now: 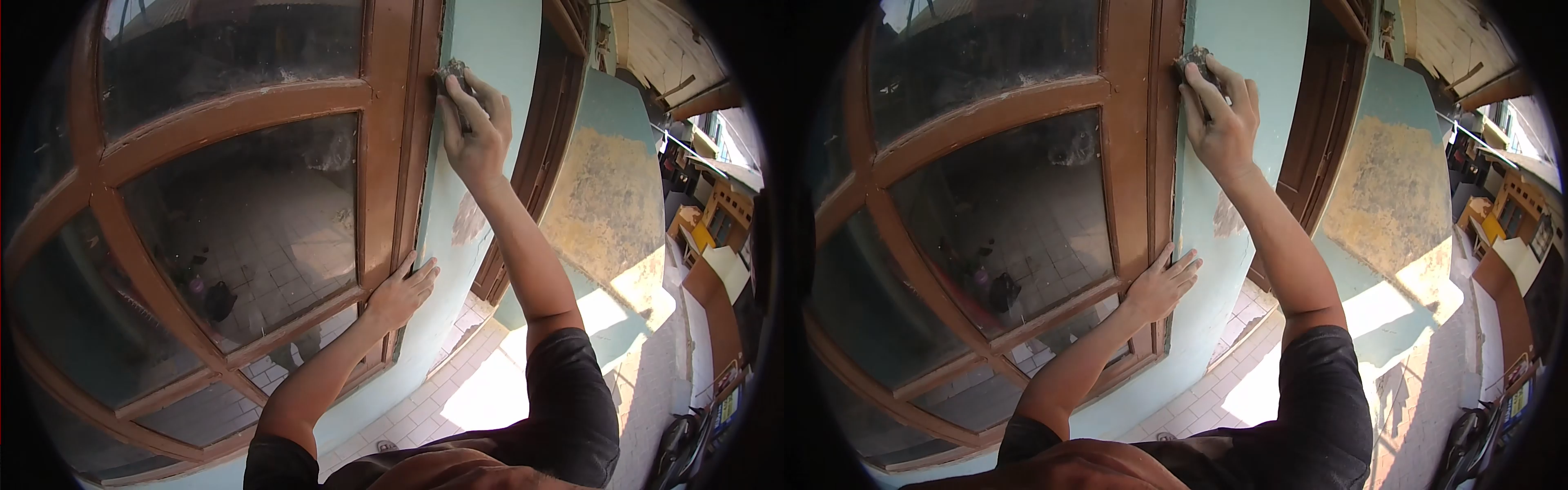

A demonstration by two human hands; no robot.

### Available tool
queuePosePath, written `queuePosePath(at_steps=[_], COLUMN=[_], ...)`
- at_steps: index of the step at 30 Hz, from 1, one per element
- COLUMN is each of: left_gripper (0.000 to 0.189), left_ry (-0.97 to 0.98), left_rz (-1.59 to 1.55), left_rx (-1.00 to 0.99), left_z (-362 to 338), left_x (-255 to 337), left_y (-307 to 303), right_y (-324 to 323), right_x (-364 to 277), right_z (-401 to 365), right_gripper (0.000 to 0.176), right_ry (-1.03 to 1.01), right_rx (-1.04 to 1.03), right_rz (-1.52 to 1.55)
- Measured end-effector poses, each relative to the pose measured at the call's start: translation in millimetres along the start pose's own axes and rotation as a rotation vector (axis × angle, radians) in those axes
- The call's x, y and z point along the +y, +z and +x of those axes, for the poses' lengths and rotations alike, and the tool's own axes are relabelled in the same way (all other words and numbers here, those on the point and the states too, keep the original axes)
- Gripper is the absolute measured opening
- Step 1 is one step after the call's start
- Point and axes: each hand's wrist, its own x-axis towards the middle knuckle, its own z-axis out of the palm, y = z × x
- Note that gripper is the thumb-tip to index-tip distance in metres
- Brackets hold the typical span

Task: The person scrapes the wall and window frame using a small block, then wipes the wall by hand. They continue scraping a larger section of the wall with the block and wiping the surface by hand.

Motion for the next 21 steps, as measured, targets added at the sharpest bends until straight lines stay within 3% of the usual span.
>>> queuePosePath(at_steps=[3,5,7,10,11,13,15,19,21], left_gripper=[0.044,0.044,0.045,0.045,0.044,0.044,0.043,0.042,0.041], left_ry=[-0.006,0.004,0.022,-0.01,0.002,0.007,0.024,0.01,-0.006], left_rz=[-0.038,0.007,0.038,-0.004,-0.037,-0.07,-0.055,-0.08,-0.118], left_rx=[0.044,0.032,0.019,0.022,-0.016,-0.052,-0.054,-0.011,0.004], left_z=[0.5,-0.1,1.6,0.2,1.0,0.3,0.9,0.9,1.1], left_x=[1.8,-0.8,2.8,6.0,2.5,-1.1,-2.1,2.3,0.7], left_y=[2.8,2.9,4.0,2.7,-1.5,-5.2,-6.2,0.8,-0.1], right_y=[9.5,28.1,23.3,30.4,29.8,3.3,-9.5,25.7,15.9], right_x=[16.1,32.0,15.2,29.9,30.3,-1.4,-6.6,32.2,9.4], right_z=[22.8,77.1,126.5,78.1,49.3,-10.8,-21.8,61.1,100.9], right_gripper=[0.034,0.026,0.026,0.025,0.025,0.031,0.032,0.032,0.024], right_ry=[-0.106,-0.092,0.048,0.108,0.012,0.01,-0.015,-0.1,0.038], right_rx=[-0.001,0.018,-0.097,-0.013,0.108,0.02,-0.086,0.028,-0.084], right_rz=[-0.03,-0.079,0.021,0.028,0.008,0.005,-0.024,-0.093,-0.005])
